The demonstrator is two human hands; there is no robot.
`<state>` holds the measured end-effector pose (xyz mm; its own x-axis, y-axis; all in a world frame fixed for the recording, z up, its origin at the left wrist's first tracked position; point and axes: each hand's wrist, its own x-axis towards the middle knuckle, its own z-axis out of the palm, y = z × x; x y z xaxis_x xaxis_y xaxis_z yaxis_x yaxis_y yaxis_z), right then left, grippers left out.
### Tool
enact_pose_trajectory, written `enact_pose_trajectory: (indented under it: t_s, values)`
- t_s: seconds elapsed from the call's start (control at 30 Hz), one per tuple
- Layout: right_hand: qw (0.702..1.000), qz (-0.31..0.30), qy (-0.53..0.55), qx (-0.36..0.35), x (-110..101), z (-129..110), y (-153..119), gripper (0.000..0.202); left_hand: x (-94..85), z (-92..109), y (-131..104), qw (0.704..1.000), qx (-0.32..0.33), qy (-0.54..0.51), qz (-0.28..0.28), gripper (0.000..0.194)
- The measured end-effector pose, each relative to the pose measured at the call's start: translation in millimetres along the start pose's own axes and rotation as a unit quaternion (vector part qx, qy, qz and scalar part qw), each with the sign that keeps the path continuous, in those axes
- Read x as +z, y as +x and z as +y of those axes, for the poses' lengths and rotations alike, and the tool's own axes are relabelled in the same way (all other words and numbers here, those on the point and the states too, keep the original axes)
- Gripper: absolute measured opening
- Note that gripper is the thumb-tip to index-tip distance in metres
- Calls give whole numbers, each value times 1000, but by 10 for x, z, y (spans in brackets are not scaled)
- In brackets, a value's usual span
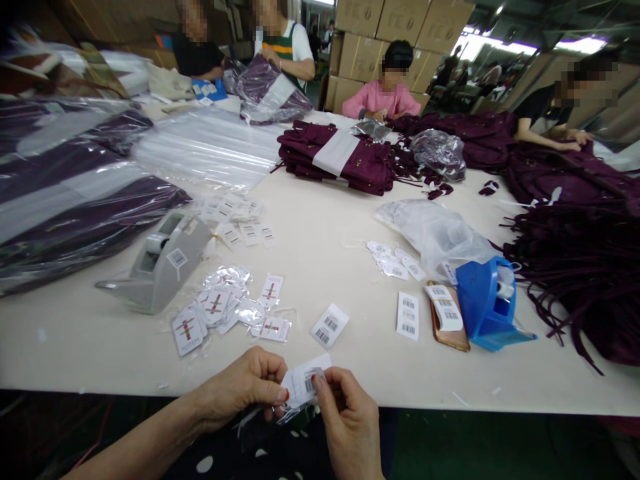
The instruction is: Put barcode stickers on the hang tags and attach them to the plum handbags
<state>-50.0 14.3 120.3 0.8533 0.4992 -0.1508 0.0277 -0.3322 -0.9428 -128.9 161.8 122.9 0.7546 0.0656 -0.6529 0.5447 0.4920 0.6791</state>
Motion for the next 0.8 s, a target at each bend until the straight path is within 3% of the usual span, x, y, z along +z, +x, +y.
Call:
enact_pose_trajectory:
  t_s: [0.33,0.5,0.6,0.7,0.8]
  values:
    - [992,-32,-117,-31,-31,153,58,23,13,-81,21,999,26,38,13,19]
    - [987,11,-161,25,-56,223,122,37,-37,-167,53,997,37,66,29,25]
    - [997,11,-46,59,-1,220,95,43,-19,-208,63,998,36,44,31,26]
    - [988,-7,114,103,92,197,39,40,35,-247,74,999,31,32,19,28]
    - [980,-6,156,122,127,194,33,30,87,-277,85,999,33,28,17,28]
